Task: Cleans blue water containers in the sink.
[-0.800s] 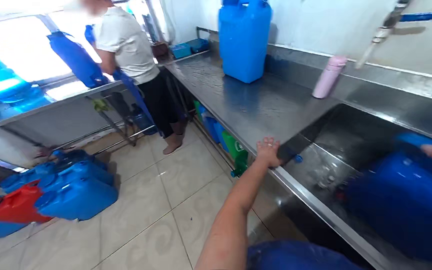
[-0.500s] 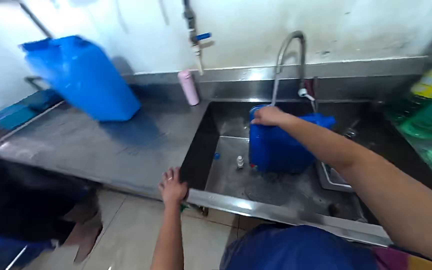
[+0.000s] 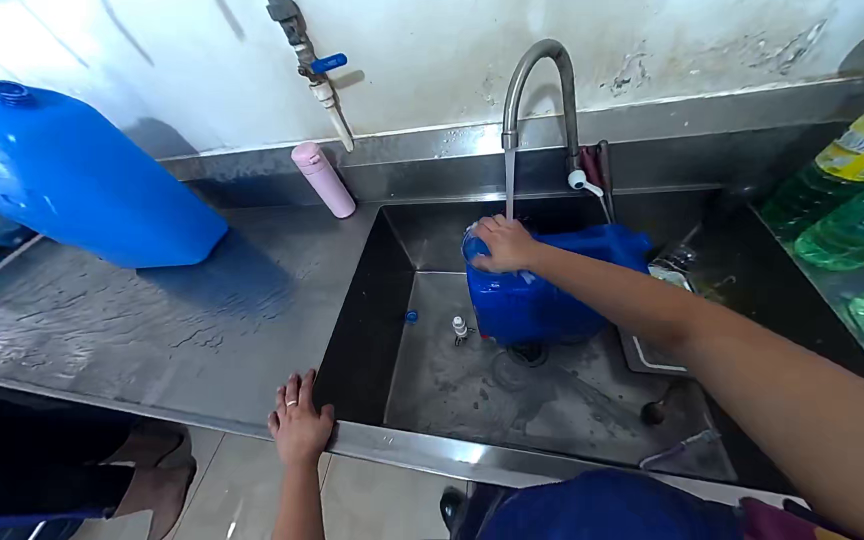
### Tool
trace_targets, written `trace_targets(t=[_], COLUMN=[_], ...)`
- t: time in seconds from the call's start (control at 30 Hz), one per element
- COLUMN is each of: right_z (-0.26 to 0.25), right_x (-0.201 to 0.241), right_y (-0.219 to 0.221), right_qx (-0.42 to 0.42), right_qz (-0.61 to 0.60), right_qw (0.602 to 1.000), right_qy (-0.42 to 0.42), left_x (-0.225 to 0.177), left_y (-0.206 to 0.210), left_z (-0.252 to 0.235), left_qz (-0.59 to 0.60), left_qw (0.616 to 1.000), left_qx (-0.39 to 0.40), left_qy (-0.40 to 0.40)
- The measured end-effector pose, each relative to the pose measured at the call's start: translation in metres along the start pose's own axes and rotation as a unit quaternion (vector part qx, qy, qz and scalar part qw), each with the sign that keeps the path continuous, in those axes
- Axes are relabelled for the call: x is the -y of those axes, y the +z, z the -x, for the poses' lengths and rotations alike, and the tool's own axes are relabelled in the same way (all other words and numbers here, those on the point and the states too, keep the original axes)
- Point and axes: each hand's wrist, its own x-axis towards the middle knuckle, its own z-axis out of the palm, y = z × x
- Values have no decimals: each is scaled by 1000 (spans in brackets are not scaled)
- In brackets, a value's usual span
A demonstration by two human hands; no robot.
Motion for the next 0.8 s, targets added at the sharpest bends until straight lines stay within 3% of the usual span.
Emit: trace_targets(t=[0.13,0.23,0.27,0.37,0.47,0.5,0.53,0.6,0.63,0.67,0.7,0.73,0.77,0.8], right_z=[5,6,7,5,-2,-3,-3,3,6,12,20,28,34,38], right_x=[0,4,4,12,24,24,23,29,35,46,60,72,79,81], right_y=[-18,-4,1,-7,3,2,-5,-33,-49,-61,-67,-64,-58,-53], right_qx=[1,-33,-46,-45,-49,-63,-92,-172,-228,-281,-325,-345,-328,-288], right_qz=[-39,-35,-43,-87,-104,-171,-288,-577,-649,-657,-607,-498,-358,-270], right_qw=[992,997,996,978,983,971,931,749,671,654,697,785,872,919], right_qy=[123,64,66,185,141,155,203,278,277,248,200,128,57,12], left_x=[-2,-35,-56,-148,-254,-281,-301,-329,-339,-348,-356,-364,-370,-371], left_y=[3,-14,-18,-23,-22,-15,-7,3,2,0,-5,-15,-30,-40], left_z=[4,-4,-13,-40,-53,-58,-63,-69,-68,-67,-65,-62,-61,-62], left_qz=[9,-5,-2,30,-8,-37,-61,-57,-9,82,197,313,395,435], left_qw=[1000,996,990,939,873,851,832,800,803,817,833,836,826,809], left_qx=[-3,78,108,174,192,195,198,210,226,237,253,275,306,345], left_qy=[17,44,91,294,449,485,515,559,552,519,452,356,260,193])
